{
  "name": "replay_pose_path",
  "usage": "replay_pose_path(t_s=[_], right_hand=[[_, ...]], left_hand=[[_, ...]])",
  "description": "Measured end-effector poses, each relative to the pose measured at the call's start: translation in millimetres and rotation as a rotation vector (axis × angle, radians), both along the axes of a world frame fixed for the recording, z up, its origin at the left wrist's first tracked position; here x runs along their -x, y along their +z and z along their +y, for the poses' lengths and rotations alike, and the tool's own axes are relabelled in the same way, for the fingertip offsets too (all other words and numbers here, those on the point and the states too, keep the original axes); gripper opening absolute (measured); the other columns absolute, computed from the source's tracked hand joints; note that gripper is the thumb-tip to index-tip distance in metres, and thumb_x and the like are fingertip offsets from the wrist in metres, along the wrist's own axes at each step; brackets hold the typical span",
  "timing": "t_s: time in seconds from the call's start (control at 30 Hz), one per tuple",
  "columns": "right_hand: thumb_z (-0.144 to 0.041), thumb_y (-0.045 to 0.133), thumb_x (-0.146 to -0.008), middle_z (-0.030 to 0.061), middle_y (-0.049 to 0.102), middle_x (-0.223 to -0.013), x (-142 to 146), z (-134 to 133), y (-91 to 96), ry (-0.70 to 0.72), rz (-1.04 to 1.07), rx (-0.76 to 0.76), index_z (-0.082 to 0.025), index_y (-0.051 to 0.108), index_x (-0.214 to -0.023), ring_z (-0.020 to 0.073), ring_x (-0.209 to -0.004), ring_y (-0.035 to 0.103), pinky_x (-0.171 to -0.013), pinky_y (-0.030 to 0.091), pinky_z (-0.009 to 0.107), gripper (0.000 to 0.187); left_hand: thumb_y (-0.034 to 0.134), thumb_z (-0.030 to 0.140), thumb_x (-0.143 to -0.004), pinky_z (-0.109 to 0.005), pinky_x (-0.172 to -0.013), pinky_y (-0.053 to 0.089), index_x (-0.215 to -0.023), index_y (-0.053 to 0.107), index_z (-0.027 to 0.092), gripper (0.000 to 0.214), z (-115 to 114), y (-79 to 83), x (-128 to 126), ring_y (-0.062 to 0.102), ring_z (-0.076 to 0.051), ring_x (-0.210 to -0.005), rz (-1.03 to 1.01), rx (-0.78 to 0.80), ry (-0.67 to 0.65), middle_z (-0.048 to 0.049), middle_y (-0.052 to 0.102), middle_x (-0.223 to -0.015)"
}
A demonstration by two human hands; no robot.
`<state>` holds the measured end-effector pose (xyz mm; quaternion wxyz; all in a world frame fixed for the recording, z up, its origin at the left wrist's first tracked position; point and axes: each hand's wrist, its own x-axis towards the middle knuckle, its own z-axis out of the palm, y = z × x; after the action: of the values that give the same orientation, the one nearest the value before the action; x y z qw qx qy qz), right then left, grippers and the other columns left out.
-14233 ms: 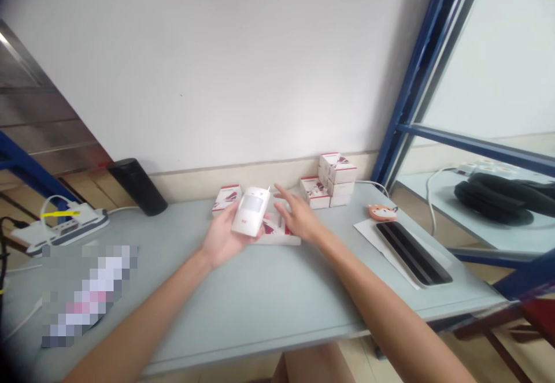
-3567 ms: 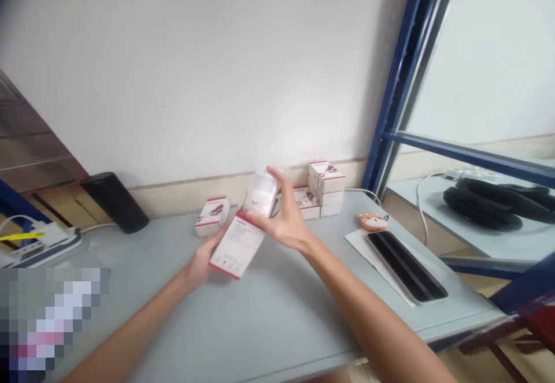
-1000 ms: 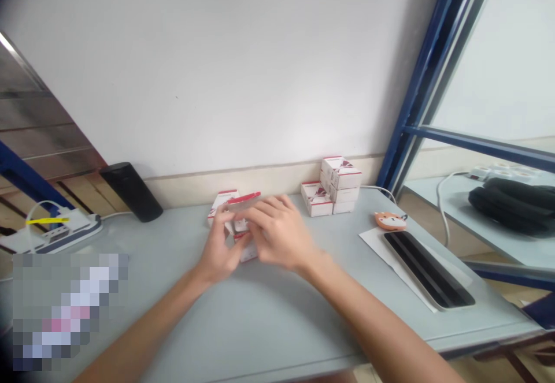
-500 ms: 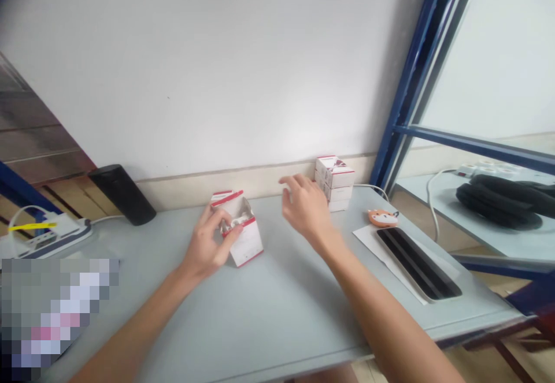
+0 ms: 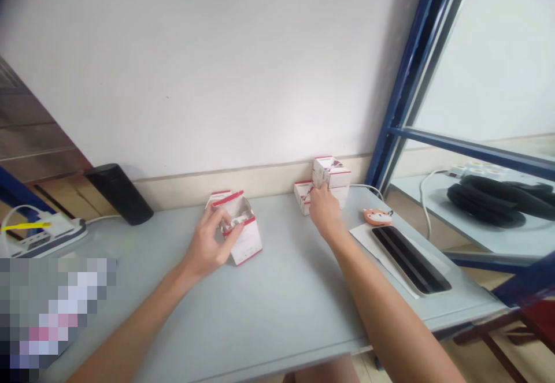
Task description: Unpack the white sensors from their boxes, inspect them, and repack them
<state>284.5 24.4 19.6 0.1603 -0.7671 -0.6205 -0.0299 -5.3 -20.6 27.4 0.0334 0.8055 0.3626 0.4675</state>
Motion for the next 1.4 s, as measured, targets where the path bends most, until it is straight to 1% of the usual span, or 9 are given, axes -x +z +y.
replay_pose_path(t_s=[0.13, 0.33, 0.43, 0.6, 0.8, 1.1, 1.23, 1.3, 1.4], right_hand=[[-0.004, 0.043, -0.094, 0.0218, 0.064, -0.12, -2, 6, -0.3, 0.049, 0.151, -0.102, -0.012, 0.071, -0.114, 0.0312, -0.098, 0.072, -0.082, 0.054, 0.042, 0.035], [-0.03, 0.055, -0.102, 0.0088, 0.066, -0.106, 26, -18, 30.0, 0.38, 0.527, -0.791, -0.02, 0.062, -0.129, 0.0215, -0.089, 0.068, -0.086, 0.058, 0.039, 0.031], [-0.026, 0.052, -0.103, 0.0082, 0.065, -0.105, 50, -46, 44.0, 0.585, 0.515, -0.924, -0.025, 0.065, -0.13, 0.0202, -0.087, 0.066, -0.085, 0.057, 0.039, 0.03], [-0.019, 0.059, -0.099, 0.0053, 0.072, -0.103, 77, -63, 36.8, 0.9, 0.393, -0.796, -0.026, 0.069, -0.114, 0.0186, -0.088, 0.068, -0.079, 0.053, 0.036, 0.019], [-0.021, 0.066, -0.098, 0.0036, 0.073, -0.097, 73, -55, 28.9, 0.794, 0.15, -0.757, -0.024, 0.068, -0.088, 0.0199, -0.084, 0.063, -0.079, 0.043, 0.039, 0.01], [-0.04, 0.07, -0.097, 0.01, 0.066, -0.117, 61, -57, 37.8, 0.884, 0.114, -0.558, -0.023, 0.073, -0.084, 0.0271, -0.106, 0.058, -0.088, 0.051, 0.045, 0.021], [-0.036, 0.064, -0.1, 0.0099, 0.064, -0.121, 60, -51, 31.2, 0.891, 0.299, -0.488, -0.024, 0.073, -0.102, 0.0252, -0.109, 0.062, -0.093, 0.053, 0.045, 0.015], [-0.033, 0.062, -0.101, 0.0086, 0.065, -0.12, 62, -45, 24.0, 0.867, 0.522, -0.452, -0.024, 0.066, -0.12, 0.021, -0.103, 0.066, -0.089, 0.056, 0.04, 0.021], [-0.037, 0.064, -0.1, 0.0081, 0.066, -0.12, 68, -37, 13.7, 0.854, 0.746, -0.398, -0.023, 0.063, -0.117, 0.02, -0.105, 0.068, -0.085, 0.057, 0.035, 0.022]], left_hand=[[0.07, 0.024, -0.088, -0.037, -0.084, 0.049, -0.09, 0.049, 0.025, 0.021, 4, -9.1, 3, 0.054, -0.022, -0.088, 0.004, -0.022, -0.022, -0.0019, 0.05, -0.088], [0.073, 0.023, -0.087, -0.038, -0.094, 0.051, -0.117, 0.048, 0.026, 0.039, 4, -20.7, -3, 0.06, -0.025, -0.111, -0.086, 0.077, -0.116, -0.0088, 0.055, -0.117], [0.073, 0.02, -0.087, -0.038, -0.091, 0.054, -0.116, 0.05, 0.026, 0.037, 0, -21.4, -11, 0.062, -0.023, -0.104, -0.071, -0.005, -0.087, -0.0069, 0.056, -0.111], [0.071, 0.017, -0.088, -0.04, -0.088, 0.059, -0.115, 0.057, 0.027, 0.032, -9, -18.5, -19, 0.065, -0.024, -0.103, -0.008, -0.122, -0.078, -0.0085, 0.057, -0.113], [0.072, 0.019, -0.086, -0.041, -0.082, 0.061, -0.106, 0.059, 0.026, 0.025, -11, -15.6, -21, 0.066, -0.023, -0.094, -0.013, -0.155, -0.013, -0.0068, 0.057, -0.103], [0.074, 0.021, -0.087, -0.042, -0.09, 0.059, -0.118, 0.052, 0.027, 0.04, -6, -23.7, -21, 0.064, -0.024, -0.107, -0.081, -0.117, -0.016, -0.0081, 0.055, -0.115], [0.08, 0.026, -0.085, -0.038, -0.089, 0.059, -0.13, 0.036, 0.03, 0.064, 2, -35.9, -25, 0.065, -0.019, -0.109, -0.387, -0.075, -0.119, -0.0125, 0.042, -0.139], [0.079, 0.03, -0.087, -0.035, -0.089, 0.059, -0.125, 0.041, 0.029, 0.054, 6, -39.1, -25, 0.064, -0.018, -0.108, -0.437, 0.011, -0.121, -0.0099, 0.046, -0.133], [0.074, 0.033, -0.092, -0.031, -0.088, 0.056, -0.113, 0.053, 0.026, 0.03, 11, -38.3, -20, 0.062, -0.018, -0.104, -0.384, 0.078, -0.091, -0.0049, 0.053, -0.112]])
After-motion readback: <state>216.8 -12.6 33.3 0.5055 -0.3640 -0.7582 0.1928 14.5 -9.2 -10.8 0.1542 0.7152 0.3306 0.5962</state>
